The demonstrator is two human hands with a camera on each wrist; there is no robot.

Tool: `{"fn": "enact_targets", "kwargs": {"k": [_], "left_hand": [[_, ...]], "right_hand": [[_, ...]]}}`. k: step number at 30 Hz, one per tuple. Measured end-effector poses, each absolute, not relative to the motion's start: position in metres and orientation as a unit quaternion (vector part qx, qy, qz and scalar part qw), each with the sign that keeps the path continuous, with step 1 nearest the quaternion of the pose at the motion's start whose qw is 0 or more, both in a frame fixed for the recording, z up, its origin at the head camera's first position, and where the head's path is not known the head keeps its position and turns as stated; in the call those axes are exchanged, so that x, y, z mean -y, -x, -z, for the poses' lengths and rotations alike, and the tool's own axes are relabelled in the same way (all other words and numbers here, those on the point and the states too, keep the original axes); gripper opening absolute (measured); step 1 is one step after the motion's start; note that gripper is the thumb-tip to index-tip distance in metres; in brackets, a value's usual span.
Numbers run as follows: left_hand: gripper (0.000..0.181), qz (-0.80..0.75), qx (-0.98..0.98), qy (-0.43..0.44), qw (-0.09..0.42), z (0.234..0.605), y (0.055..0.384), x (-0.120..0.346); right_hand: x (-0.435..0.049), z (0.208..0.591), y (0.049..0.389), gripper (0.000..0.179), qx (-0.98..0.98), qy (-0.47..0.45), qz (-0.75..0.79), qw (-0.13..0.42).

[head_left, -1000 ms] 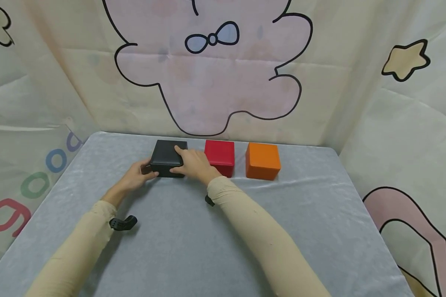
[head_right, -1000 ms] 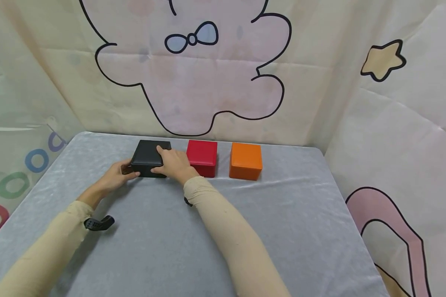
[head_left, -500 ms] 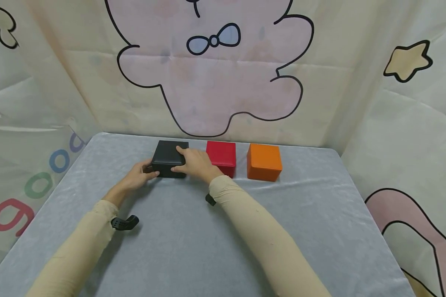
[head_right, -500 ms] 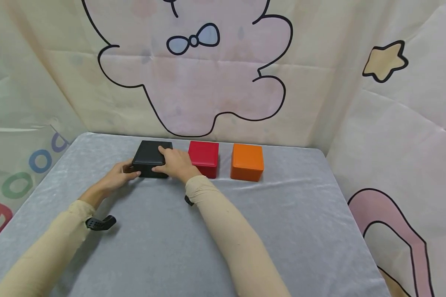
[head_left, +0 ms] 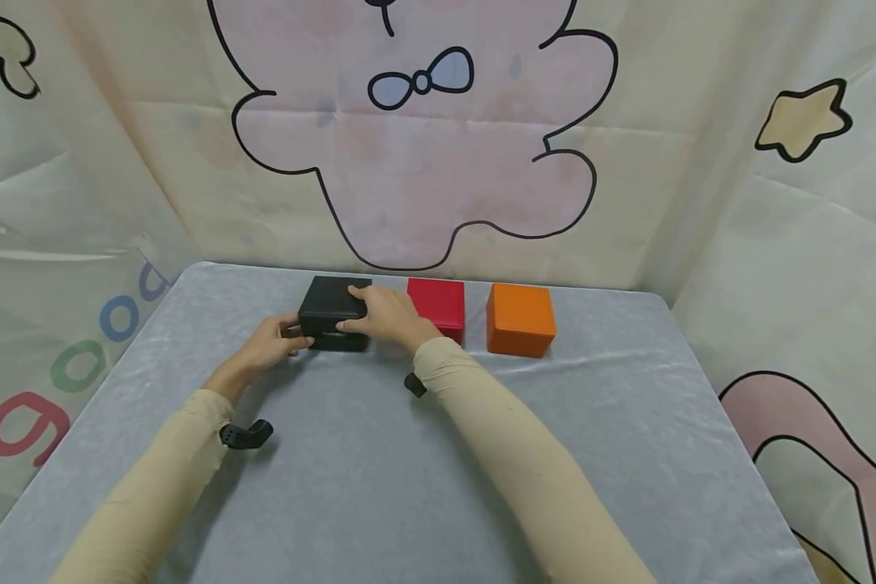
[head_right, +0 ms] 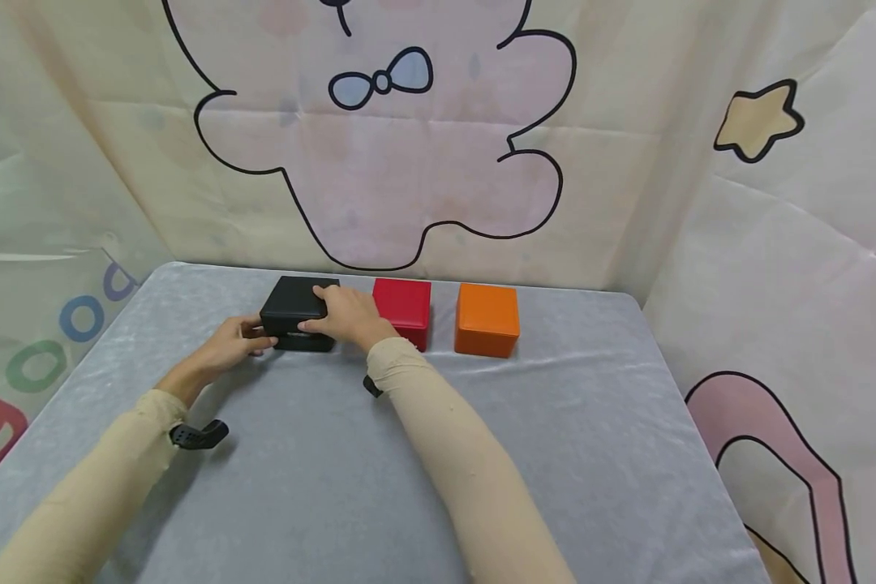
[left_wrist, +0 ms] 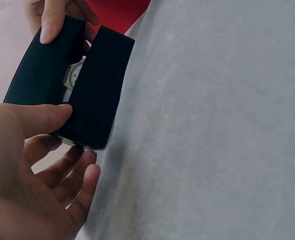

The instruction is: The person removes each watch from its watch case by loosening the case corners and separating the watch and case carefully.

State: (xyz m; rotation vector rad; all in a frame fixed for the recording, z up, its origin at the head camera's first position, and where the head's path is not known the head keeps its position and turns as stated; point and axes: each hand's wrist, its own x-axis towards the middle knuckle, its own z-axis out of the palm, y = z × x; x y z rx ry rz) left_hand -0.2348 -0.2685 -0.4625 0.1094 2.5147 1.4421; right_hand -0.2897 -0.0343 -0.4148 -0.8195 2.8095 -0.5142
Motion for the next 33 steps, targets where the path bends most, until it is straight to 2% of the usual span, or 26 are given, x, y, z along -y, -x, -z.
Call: {"fn": "enact_targets", "kwargs": {"k": [20,33], "left_hand": [[0.060,-0.474,-0.875,-0.021,0.095,0.468,0.237,0.263],[0.064,-0.449,-0.888,0.014,0.101,0.462,0.233,0.256]], "right_hand": [[0.033,0.415,0.294,0.071,-0.941,0.249,0.207,0.098],[0.037,0.403,0.294,0.066,-0.939,0.206,0.253,0.111]]}}
